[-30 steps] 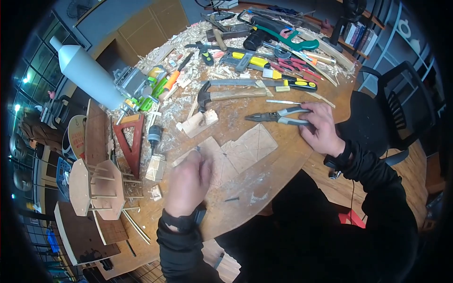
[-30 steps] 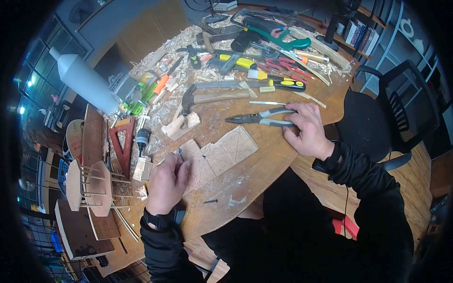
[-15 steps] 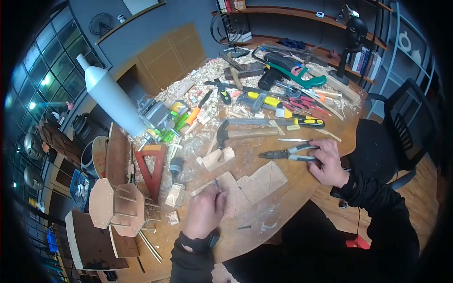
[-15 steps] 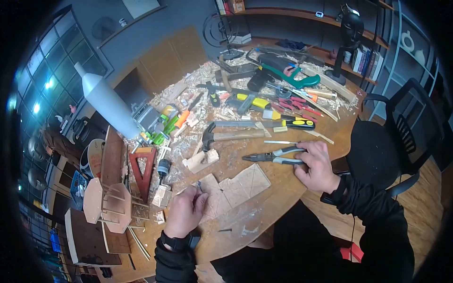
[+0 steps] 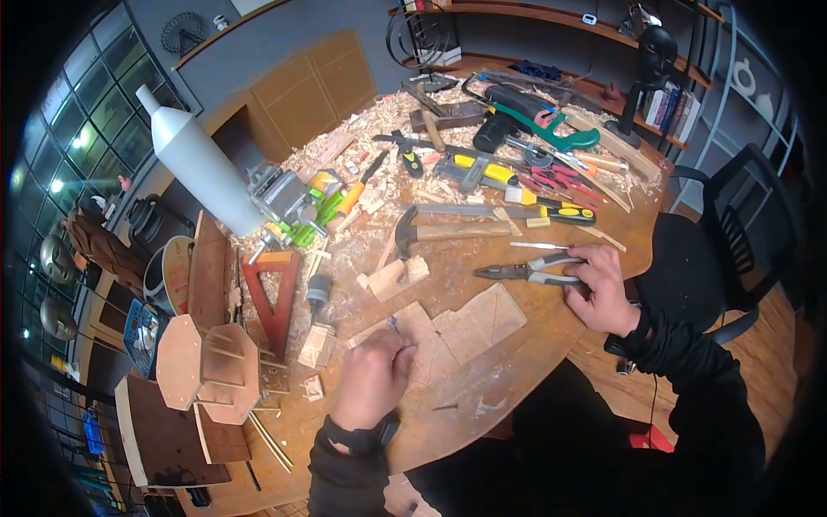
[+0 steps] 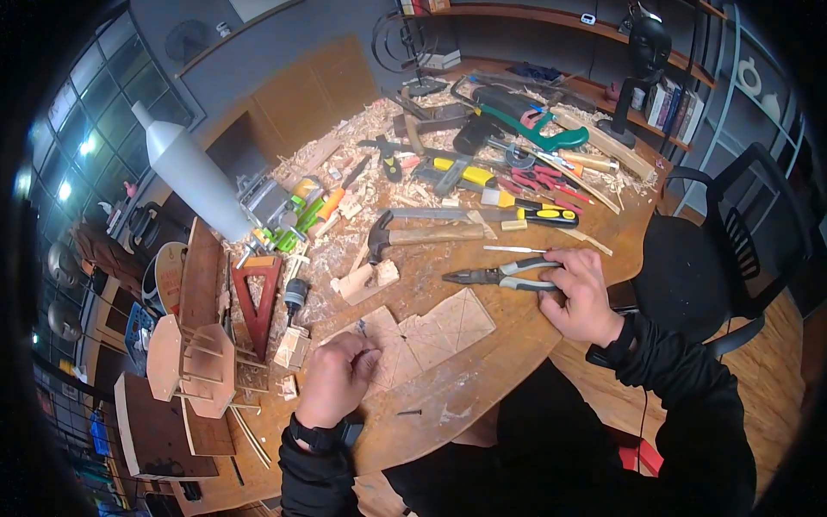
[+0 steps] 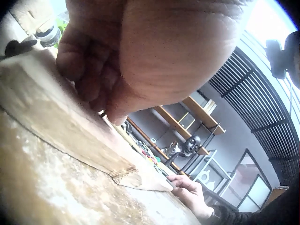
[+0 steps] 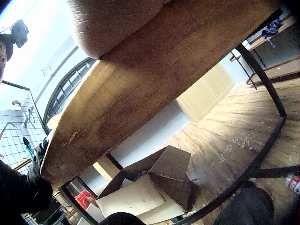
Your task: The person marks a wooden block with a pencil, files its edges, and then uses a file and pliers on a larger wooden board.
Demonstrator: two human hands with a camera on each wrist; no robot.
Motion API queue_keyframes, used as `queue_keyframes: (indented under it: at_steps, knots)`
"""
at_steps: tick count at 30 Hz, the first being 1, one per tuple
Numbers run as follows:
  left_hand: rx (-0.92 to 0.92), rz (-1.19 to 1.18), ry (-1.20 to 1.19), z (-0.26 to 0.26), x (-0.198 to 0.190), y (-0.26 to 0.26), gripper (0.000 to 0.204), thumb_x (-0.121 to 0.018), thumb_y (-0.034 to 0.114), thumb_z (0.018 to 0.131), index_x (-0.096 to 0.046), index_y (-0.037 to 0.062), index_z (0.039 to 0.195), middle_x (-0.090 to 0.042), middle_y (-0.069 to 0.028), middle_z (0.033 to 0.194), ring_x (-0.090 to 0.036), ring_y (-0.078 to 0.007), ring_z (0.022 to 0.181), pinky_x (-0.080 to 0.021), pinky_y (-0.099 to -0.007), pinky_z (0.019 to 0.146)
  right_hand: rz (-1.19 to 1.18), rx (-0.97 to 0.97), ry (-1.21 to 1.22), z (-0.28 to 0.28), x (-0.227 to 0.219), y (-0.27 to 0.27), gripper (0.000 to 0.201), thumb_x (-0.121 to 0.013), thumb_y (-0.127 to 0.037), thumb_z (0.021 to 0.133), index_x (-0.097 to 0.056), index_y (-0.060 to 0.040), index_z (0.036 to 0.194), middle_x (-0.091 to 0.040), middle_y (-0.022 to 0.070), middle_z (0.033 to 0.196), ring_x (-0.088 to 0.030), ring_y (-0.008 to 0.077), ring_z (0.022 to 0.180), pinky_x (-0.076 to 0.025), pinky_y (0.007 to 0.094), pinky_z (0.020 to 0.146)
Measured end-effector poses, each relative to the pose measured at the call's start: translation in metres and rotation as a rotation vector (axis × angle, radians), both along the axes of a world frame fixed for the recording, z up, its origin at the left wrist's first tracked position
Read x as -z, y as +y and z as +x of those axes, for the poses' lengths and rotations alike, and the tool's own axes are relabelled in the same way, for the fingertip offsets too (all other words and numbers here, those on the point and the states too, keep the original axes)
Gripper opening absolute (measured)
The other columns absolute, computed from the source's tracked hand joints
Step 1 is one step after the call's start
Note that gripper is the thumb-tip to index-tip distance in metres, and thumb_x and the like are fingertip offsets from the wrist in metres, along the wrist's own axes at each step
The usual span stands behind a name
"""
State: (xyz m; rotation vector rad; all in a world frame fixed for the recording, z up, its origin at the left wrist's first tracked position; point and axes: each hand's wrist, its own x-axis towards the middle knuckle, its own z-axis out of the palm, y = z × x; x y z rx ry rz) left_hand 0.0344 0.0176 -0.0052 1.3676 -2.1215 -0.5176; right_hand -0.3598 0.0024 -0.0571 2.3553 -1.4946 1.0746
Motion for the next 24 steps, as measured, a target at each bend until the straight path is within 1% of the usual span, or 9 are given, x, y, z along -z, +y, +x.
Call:
queue_keyframes:
  at_steps: [1,2,5,6,9,16,24]
  knots:
    - [0.016,-0.038,0.023,0.0000,-0.0002,-0.0005,0.007,-0.075,0.003,0.089,-0.071,-0.0010,0.093,-0.070,-0.0223,0.087,-0.069,-0.0441,0.081,-0.055,-0.0450,0.071,-0.011,0.001,0.005,0.0000,0.0003,-0.0007,0.023,-0.077,-0.009,0.073,-0.072,-0.0038,0.095,-0.067,0.0160,0.122,-0.062,0.0362,0.112,-0.042,0.0469,0.101]
    - [0.020,-0.045,0.018,0.0012,0.0017,-0.0014,0.007,-0.075,0.003,0.089,-0.073,-0.0011,0.094,-0.070,-0.0217,0.088,-0.069,-0.0431,0.080,-0.055,-0.0441,0.071,-0.005,0.004,0.005,-0.0003,0.0010,-0.0007,0.023,-0.077,-0.010,0.073,-0.072,-0.0036,0.095,-0.067,0.0161,0.122,-0.062,0.0364,0.112,-0.042,0.0474,0.101]
    - [0.017,-0.023,0.030,0.0001,-0.0020,-0.0015,0.008,-0.075,0.002,0.088,-0.074,-0.0015,0.095,-0.070,-0.0212,0.087,-0.069,-0.0415,0.079,-0.055,-0.0425,0.070,-0.003,0.002,0.006,0.0003,0.0002,-0.0009,0.024,-0.077,-0.010,0.073,-0.073,-0.0035,0.096,-0.067,0.0162,0.122,-0.062,0.0364,0.113,-0.042,0.0475,0.102]
    - [0.021,-0.020,0.033,0.0003,-0.0018,-0.0018,0.009,-0.076,0.001,0.088,-0.075,-0.0021,0.096,-0.070,-0.0209,0.087,-0.070,-0.0394,0.077,-0.055,-0.0409,0.070,0.001,0.004,0.006,0.0002,0.0005,-0.0007,0.024,-0.077,-0.010,0.073,-0.072,-0.0033,0.096,-0.067,0.0162,0.122,-0.062,0.0365,0.114,-0.042,0.0475,0.102]
    - [0.021,-0.025,0.048,0.0003,0.0000,-0.0020,0.011,-0.077,0.001,0.087,-0.077,-0.0024,0.097,-0.071,-0.0208,0.087,-0.070,-0.0382,0.076,-0.055,-0.0401,0.069,-0.001,0.006,0.014,0.0007,-0.0001,-0.0006,0.024,-0.077,-0.009,0.073,-0.072,-0.0034,0.096,-0.067,0.0161,0.123,-0.062,0.0364,0.113,-0.041,0.0472,0.103]
    - [0.010,-0.026,0.044,-0.0003,-0.0007,-0.0016,0.011,-0.078,0.001,0.087,-0.077,-0.0031,0.097,-0.072,-0.0210,0.088,-0.071,-0.0382,0.077,-0.056,-0.0398,0.070,-0.007,-0.002,0.020,-0.0009,0.0019,-0.0019,0.023,-0.077,-0.009,0.074,-0.073,-0.0039,0.095,-0.067,0.0158,0.123,-0.061,0.0357,0.111,-0.041,0.0470,0.102]
    - [0.002,-0.023,0.013,-0.0014,-0.0014,-0.0016,0.009,-0.077,0.003,0.088,-0.072,-0.0041,0.093,-0.071,-0.0226,0.088,-0.070,-0.0415,0.079,-0.056,-0.0419,0.071,-0.003,0.002,0.024,-0.0006,0.0012,-0.0016,0.023,-0.077,-0.010,0.073,-0.072,-0.0041,0.095,-0.067,0.0153,0.123,-0.061,0.0359,0.111,-0.041,0.0470,0.102]
